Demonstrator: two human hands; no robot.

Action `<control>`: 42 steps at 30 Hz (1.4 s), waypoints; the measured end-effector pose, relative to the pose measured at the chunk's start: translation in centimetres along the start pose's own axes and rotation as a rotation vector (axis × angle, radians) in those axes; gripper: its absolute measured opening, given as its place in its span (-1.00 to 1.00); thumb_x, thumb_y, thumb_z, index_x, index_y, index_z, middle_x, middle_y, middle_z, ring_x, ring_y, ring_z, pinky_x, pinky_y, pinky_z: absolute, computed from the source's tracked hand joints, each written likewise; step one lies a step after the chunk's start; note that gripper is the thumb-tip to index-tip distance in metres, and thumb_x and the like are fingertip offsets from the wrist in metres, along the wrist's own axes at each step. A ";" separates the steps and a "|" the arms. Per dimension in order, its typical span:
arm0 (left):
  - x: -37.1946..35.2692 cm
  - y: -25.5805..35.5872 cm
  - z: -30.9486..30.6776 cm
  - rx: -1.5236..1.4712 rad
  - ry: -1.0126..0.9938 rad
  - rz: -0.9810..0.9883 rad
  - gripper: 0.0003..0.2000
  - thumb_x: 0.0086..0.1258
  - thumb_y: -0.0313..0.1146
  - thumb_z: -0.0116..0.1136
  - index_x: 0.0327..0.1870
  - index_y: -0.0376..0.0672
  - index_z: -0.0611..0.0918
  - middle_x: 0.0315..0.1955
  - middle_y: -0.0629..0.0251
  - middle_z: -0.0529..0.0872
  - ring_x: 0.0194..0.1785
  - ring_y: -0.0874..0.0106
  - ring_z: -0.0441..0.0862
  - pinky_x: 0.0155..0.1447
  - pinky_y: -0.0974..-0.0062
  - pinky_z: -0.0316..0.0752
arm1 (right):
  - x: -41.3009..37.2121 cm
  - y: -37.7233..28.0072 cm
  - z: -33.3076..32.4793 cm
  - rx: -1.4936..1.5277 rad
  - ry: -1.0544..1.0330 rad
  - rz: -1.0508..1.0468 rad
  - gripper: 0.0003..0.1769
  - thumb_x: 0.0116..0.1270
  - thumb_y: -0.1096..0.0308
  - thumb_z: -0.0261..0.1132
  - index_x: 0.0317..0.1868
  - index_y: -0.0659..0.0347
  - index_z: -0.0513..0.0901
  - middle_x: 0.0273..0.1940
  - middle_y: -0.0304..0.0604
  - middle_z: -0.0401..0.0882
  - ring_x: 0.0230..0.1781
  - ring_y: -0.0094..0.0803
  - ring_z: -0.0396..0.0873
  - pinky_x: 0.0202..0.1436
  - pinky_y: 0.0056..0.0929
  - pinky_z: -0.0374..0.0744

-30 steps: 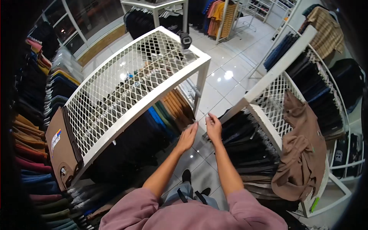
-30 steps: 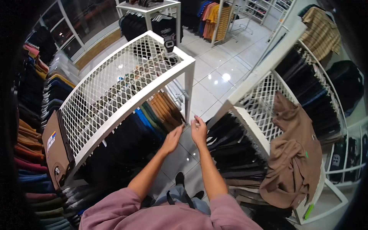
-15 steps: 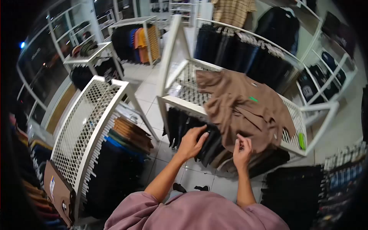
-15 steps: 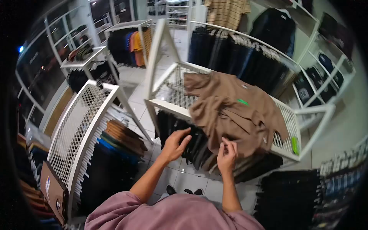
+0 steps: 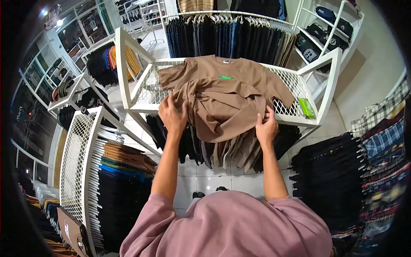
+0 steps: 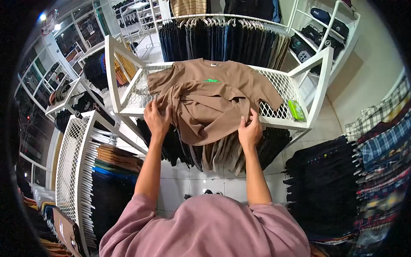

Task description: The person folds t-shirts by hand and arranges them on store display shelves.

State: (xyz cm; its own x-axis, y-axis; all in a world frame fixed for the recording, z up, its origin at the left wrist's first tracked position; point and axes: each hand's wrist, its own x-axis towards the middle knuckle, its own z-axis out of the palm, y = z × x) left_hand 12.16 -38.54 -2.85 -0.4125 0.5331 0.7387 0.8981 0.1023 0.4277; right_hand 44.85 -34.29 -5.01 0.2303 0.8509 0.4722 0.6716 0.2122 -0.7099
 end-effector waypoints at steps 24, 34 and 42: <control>-0.4 -3.7 -1.8 -0.298 -0.205 -0.437 -0.75 0.35 -0.30 0.43 -0.14 -0.32 0.73 -0.41 0.10 0.79 -0.32 0.36 0.74 -0.12 0.40 0.59 | 1.3 4.5 -1.9 -0.022 0.104 0.110 -0.76 0.33 0.22 0.47 -0.15 0.19 0.72 -0.27 -0.12 0.59 -0.30 -0.16 0.60 -0.17 -0.22 0.57; 2.1 -3.8 -2.8 -0.298 -0.173 -0.223 -0.81 0.34 -0.32 0.37 -0.22 -0.26 0.69 -0.34 0.13 0.71 -0.17 0.20 0.64 0.00 0.29 0.53 | 2.8 1.0 -2.7 -0.033 0.215 -0.127 -0.82 0.39 0.31 0.39 -0.12 0.23 0.69 -0.26 -0.10 0.56 -0.30 -0.15 0.57 -0.17 -0.24 0.55; 14.9 -3.4 13.2 -0.224 -0.378 0.296 -0.78 0.29 -0.28 0.29 -0.19 -0.25 0.72 -0.24 -0.02 0.76 -0.04 -0.05 0.64 0.09 0.12 0.54 | 20.2 2.7 10.1 -0.153 -0.068 -0.434 -0.75 0.39 0.21 0.34 -0.02 0.13 0.72 -0.05 -0.07 0.62 0.08 -0.04 0.57 0.15 -0.05 0.53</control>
State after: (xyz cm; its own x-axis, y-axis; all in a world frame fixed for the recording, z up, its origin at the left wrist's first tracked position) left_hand 4.94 -19.86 -0.22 -0.0254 0.7819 0.6229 0.8960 -0.2585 0.3610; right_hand 44.20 -11.65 -2.66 -0.1385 0.7298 0.6695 0.7928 0.4868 -0.3666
